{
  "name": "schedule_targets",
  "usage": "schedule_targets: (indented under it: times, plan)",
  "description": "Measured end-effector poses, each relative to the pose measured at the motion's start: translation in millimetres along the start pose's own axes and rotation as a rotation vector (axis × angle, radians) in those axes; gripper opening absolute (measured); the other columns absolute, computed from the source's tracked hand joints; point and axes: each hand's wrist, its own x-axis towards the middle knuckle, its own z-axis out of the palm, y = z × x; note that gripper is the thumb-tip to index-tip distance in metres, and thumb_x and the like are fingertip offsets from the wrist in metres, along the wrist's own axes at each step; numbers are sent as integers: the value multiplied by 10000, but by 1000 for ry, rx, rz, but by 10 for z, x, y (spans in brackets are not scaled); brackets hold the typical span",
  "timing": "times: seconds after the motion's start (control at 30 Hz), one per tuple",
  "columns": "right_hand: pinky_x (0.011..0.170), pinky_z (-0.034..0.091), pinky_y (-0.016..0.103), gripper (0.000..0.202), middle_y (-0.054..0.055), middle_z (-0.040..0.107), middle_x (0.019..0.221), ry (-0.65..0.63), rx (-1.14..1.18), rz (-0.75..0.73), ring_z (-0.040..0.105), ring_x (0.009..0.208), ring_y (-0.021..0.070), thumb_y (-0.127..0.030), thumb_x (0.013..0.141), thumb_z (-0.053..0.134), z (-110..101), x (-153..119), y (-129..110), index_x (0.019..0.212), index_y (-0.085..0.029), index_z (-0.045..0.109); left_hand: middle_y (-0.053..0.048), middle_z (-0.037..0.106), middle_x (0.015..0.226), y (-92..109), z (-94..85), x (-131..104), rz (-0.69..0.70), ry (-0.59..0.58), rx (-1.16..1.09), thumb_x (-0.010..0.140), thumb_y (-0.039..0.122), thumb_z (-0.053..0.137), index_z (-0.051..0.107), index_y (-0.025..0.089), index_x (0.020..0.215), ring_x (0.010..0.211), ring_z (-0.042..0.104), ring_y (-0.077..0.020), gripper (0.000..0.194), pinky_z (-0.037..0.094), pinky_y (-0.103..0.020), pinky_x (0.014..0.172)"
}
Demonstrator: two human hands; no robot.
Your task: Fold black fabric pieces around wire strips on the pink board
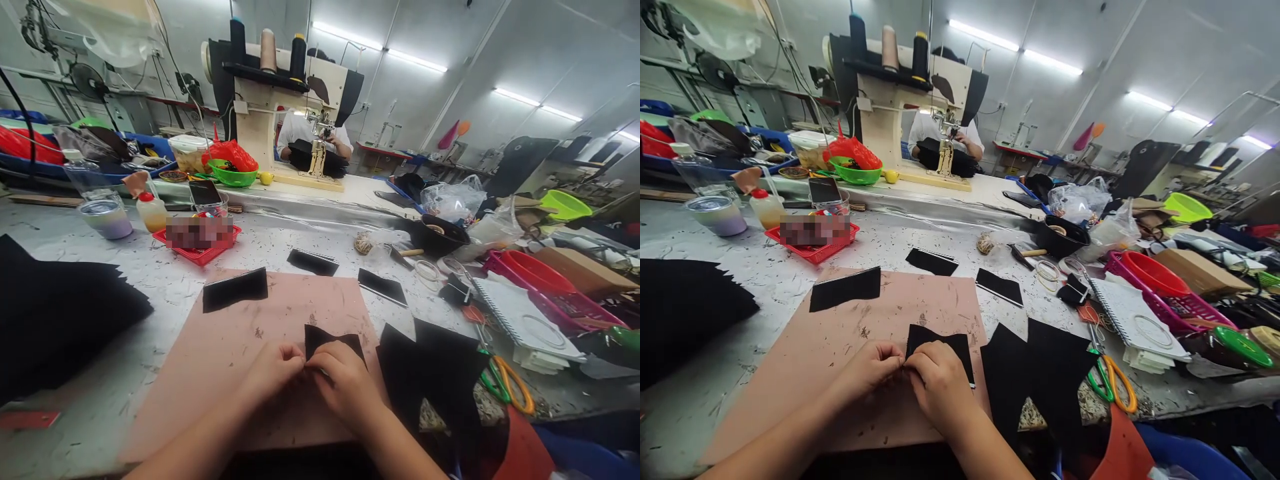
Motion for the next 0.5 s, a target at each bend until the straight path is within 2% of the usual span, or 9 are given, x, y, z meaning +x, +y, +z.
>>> schedule_targets:
  times: [0.23,0.5]
  plan:
    - [595,425,289,226,28,565,743,-141,-41,127,501,696,178,27,695,479,-40,38,-80,716,-192,529,48,507,433,-38,5,12,54,-22,-17,488,224,470,461,173,462,456,419,-88,57,274,-195,443]
    - [603,413,263,226,25,558,770,-48,60,179,513,723,165,10,724,449,-7,20,-103,714,-201,529,51,488,407,12,2,-12,27,-12,-53,497,225,472,441,181,461,435,430,-90,65,304,-190,438]
